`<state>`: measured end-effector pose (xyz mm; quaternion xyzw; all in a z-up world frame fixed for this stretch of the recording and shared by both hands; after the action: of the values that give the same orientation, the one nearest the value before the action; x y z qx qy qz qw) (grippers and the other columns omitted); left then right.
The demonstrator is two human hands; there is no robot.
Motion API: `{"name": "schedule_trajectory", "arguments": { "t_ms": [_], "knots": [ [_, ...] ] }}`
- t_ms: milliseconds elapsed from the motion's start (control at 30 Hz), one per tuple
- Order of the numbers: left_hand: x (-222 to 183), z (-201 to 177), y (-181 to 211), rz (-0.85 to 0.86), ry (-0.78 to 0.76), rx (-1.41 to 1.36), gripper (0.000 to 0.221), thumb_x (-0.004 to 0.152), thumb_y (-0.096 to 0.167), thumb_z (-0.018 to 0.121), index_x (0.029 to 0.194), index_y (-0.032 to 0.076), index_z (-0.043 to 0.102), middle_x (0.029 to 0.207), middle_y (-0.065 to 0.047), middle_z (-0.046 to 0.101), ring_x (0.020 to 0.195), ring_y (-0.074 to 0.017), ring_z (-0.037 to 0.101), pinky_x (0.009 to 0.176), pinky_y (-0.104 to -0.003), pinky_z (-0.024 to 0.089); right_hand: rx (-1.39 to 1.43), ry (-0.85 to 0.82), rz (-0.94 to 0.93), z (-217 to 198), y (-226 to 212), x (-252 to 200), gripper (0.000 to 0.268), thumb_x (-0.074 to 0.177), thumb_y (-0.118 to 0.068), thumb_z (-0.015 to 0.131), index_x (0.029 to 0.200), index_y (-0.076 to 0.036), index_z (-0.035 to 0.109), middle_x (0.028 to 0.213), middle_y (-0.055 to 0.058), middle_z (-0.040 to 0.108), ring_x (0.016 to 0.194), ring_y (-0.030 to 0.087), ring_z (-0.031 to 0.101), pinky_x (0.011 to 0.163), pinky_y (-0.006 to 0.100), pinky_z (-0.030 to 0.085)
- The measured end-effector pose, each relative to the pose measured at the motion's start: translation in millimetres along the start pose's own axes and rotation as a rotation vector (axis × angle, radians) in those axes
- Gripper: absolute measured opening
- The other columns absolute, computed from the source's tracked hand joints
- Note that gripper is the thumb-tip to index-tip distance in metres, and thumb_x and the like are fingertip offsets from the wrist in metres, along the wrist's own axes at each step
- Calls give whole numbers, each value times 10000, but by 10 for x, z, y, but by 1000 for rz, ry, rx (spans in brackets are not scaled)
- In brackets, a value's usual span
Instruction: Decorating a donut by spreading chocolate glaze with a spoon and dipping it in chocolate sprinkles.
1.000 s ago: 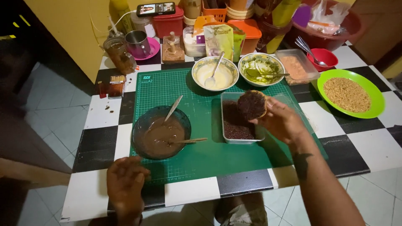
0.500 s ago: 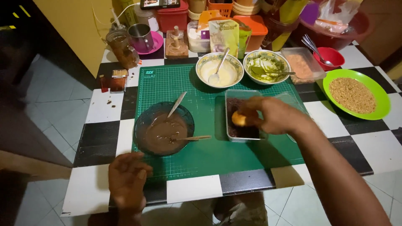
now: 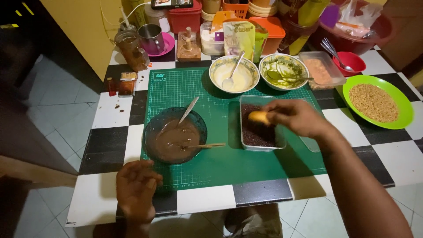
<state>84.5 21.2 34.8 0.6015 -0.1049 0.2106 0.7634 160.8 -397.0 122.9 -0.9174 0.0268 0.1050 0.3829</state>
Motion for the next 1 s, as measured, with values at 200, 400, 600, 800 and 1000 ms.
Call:
{"name": "schedule_trajectory", "arguments": {
  "t_ms": [200,400,600,800,1000],
  "knots": [
    [-5,-17,-49,-50,24,-6,470,824,-64,598,1277,5,495,1174,-182,666,780,-193,676,674,-306,583,853,57,15,-54,389,17,343,914,-141,614,1222,5,652,1220,194,701,1075,307,632,944,462,496],
    [-11,-24,-53,-10,22,-13,483,846,-50,604,1309,9,480,1170,-179,670,785,-191,673,649,-300,587,1191,13,-8,107,464,-14,548,829,-218,631,1335,-23,552,1280,198,644,1127,351,631,938,525,525],
    [-35,4,-83,-67,38,-14,465,817,-92,591,1262,3,499,1157,-184,672,792,-189,663,668,-307,577,1301,16,49,231,370,-103,592,855,-175,526,1432,-46,480,1382,211,576,1188,385,578,1031,566,471],
    [-54,406,151,95,-119,235,371,870,7,679,1230,58,604,926,-67,713,749,-120,688,623,-215,561,1319,18,32,250,273,-143,659,866,-195,491,1502,-38,418,1427,239,538,1146,426,580,1028,587,468],
    [158,1626,646,312,-493,481,286,902,101,678,1170,52,590,1150,-155,689,985,-234,712,790,-309,646,1395,56,119,325,182,-197,696,849,-182,417,1534,-66,380,1457,242,503,1206,492,519,1126,672,377]
  ]
}}
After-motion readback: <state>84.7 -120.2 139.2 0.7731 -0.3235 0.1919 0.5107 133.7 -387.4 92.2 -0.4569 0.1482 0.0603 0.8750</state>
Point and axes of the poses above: each hand's wrist, its own x-axis towards the middle knuckle, its own z-axis out of the palm, y = z × x, the point moved 9 cm from there along x, towards the middle knuckle
